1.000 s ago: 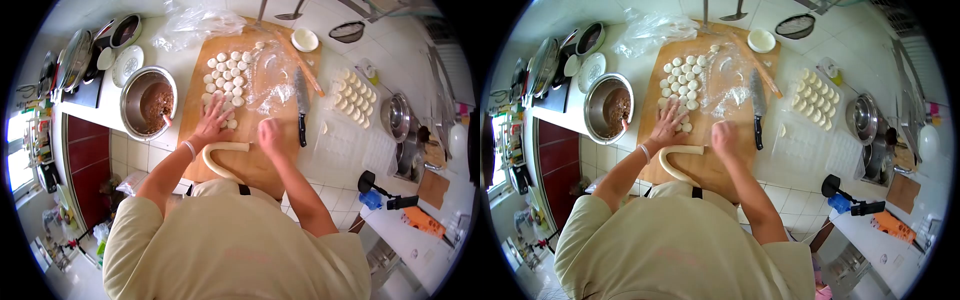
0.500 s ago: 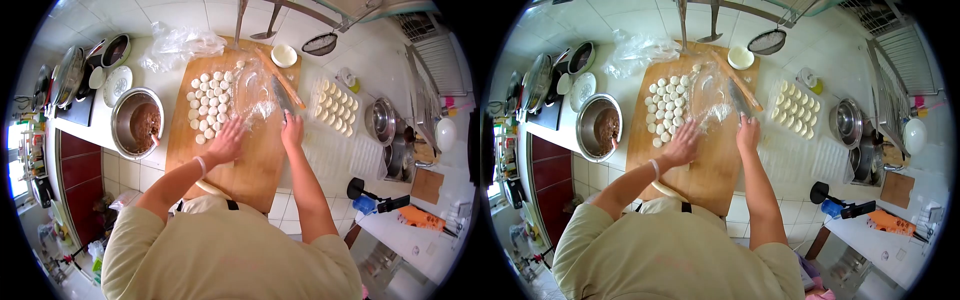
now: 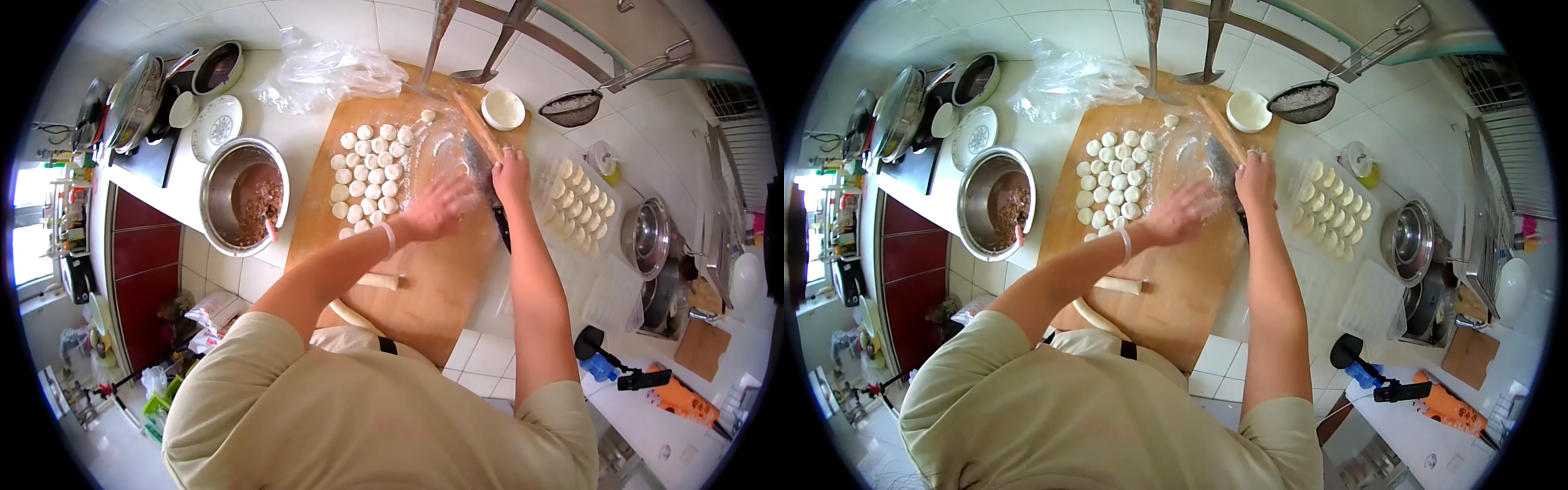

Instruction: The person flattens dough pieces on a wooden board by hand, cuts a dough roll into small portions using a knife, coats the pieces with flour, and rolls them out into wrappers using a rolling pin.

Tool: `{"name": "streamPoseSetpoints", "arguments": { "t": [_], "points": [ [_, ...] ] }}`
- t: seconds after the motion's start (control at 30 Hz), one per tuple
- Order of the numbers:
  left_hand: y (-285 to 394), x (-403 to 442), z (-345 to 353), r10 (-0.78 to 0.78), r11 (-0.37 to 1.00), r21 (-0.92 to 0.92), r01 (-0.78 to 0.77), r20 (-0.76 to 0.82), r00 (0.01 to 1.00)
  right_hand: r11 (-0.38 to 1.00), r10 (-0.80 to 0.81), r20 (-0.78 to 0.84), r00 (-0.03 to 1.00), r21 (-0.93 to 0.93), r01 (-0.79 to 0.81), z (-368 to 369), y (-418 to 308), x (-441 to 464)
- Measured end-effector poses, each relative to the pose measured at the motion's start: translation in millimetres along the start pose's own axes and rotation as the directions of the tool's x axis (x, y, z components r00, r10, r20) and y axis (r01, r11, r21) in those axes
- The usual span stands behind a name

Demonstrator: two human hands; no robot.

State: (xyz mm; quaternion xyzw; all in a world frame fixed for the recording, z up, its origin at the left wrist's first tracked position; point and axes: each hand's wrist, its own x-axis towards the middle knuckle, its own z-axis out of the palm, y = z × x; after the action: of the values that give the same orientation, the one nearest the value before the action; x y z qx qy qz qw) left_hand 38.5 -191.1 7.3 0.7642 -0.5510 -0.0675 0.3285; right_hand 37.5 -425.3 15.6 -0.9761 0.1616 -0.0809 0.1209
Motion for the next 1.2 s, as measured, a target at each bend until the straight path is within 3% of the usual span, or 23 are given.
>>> {"name": "streamPoseSetpoints", "arguments": {
  "t": [0.07, 0.17, 0.2, 0.27, 0.37, 0.43, 0.47, 0.5, 0.57, 0.6, 0.67, 0.7, 0.73, 0.77, 0.83, 0.87, 0.93, 1.0, 1.03, 1.07, 1.1, 1.17, 1.2],
  "points": [
    [-37.5, 5.4, -7.4, -0.096, 0.986, 0.107, 0.131, -0.283, 0.954, 0.994, 0.038, -0.012, 0.999, 0.101, -0.037, -9.1, 1.8, -14.6],
    [-67.9, -2.2, -44.1, -0.407, 0.83, 0.25, 0.498, -0.336, 0.849, 0.956, 0.113, -0.01, 0.993, 0.274, -0.106, -25.8, -10.0, -55.4],
    [-77.3, -3.6, -50.1, -0.411, 0.783, 0.325, 0.53, -0.369, 0.834, 0.956, 0.117, -0.011, 0.993, 0.274, -0.11, -30.0, -15.9, -73.6],
    [-92.9, -1.1, -55.1, -0.419, 0.796, 0.325, 0.511, -0.312, 0.852, 0.829, 0.22, 0.015, 0.975, 0.524, -0.195, -38.0, -27.5, -118.8],
    [-103.1, 14.9, -53.3, -0.408, 0.826, 0.301, 0.476, -0.262, 0.875, 0.801, 0.238, -0.019, 0.971, 0.57, -0.185, -37.7, -27.7, -179.4],
    [-110.2, 24.4, -53.0, -0.497, 0.793, 0.341, 0.505, -0.118, 0.86, 0.779, 0.303, 0.029, 0.952, 0.569, -0.265, -48.8, -33.7, -213.4],
    [-113.7, 26.2, -49.6, -0.447, 0.802, 0.336, 0.494, -0.213, 0.869, 0.751, 0.356, 0.077, 0.931, 0.569, -0.334, -54.2, -36.6, -226.5],
    [-108.6, 29.3, -55.0, -0.44, 0.805, 0.34, 0.486, -0.207, 0.874, 0.747, 0.365, 0.074, 0.928, 0.572, -0.339, -55.6, -37.4, -238.2],
    [-90.7, 38.8, -68.6, -0.596, 0.773, 0.267, 0.575, -0.005, 0.803, 0.578, 0.457, 0.13, 0.88, 0.709, -0.405, -54.8, -36.2, -262.6],
    [-82.6, 34.5, -63.1, -0.597, 0.794, 0.144, 0.591, 0.001, 0.802, 0.568, 0.468, 0.129, 0.874, 0.715, -0.409, -55.5, -37.5, -271.1],
    [-53.5, 18.2, -54.5, -0.435, 0.896, -0.008, 0.444, 0.188, 0.881, 0.627, 0.431, 0.1, 0.897, 0.682, -0.377, -61.7, -37.0, -285.7],
    [-58.3, -4.8, -26.1, -0.321, 0.918, -0.177, 0.354, 0.189, 0.928, 0.619, 0.442, 0.096, 0.892, 0.687, -0.381, -64.5, -37.5, -293.1],
    [-50.1, -20.0, -14.5, -0.321, 0.889, -0.222, 0.4, 0.322, 0.891, 0.677, 0.4, 0.075, 0.913, 0.647, -0.35, -68.7, -36.9, -301.4],
    [-29.0, -29.3, -12.8, -0.359, 0.863, -0.261, 0.433, 0.286, 0.888, 0.731, 0.358, 0.054, 0.932, 0.604, -0.316, -71.6, -35.7, -309.3],
    [-15.3, -34.9, -6.6, -0.44, 0.888, -0.095, 0.45, 0.108, 0.892, 0.752, 0.346, 0.04, 0.937, 0.586, -0.303, -70.6, -29.3, -323.3],
    [-11.1, -35.7, -4.4, -0.431, 0.891, -0.098, 0.443, 0.118, 0.895, 0.784, 0.311, 0.045, 0.949, 0.553, -0.282, -73.1, -24.7, -332.9],
    [-5.9, -42.1, -2.4, -0.265, 0.94, -0.179, 0.29, 0.15, 0.952, 0.8, 0.309, 0.077, 0.948, 0.519, -0.303, -82.6, -22.8, -353.3],
    [0.7, -53.9, -2.1, -0.268, 0.934, -0.204, 0.292, 0.14, 0.953, 0.809, 0.314, 0.1, 0.944, 0.492, -0.321, -86.4, -21.7, -363.2],
    [2.5, -56.1, -0.2, -0.27, 0.928, -0.229, 0.294, 0.13, 0.954, 0.859, 0.226, 0.125, 0.966, 0.443, -0.258, -87.2, -21.0, -367.0],
    [3.7, -54.1, 4.0, -0.3, 0.944, -0.136, 0.3, 0.021, 0.954, 0.9, 0.138, 0.159, 0.977, 0.393, -0.191, -87.9, -21.5, -371.9],
    [17.8, -47.6, 4.8, -0.297, 0.944, -0.142, 0.299, 0.03, 0.954, 0.899, 0.148, 0.163, 0.975, 0.39, -0.202, -88.2, -22.0, -375.8],
    [49.3, -28.9, 0.4, -0.114, 0.941, 0.324, 0.101, 0.024, 0.993, 0.947, -0.018, 0.318, 0.948, 0.31, -0.087, -80.8, -28.3, -371.9],
    [52.2, -32.2, 10.9, -0.109, 0.942, 0.323, 0.095, 0.024, 0.994, 0.947, -0.013, 0.315, 0.949, 0.308, -0.089, -74.2, -30.8, -368.6]
  ]
}}
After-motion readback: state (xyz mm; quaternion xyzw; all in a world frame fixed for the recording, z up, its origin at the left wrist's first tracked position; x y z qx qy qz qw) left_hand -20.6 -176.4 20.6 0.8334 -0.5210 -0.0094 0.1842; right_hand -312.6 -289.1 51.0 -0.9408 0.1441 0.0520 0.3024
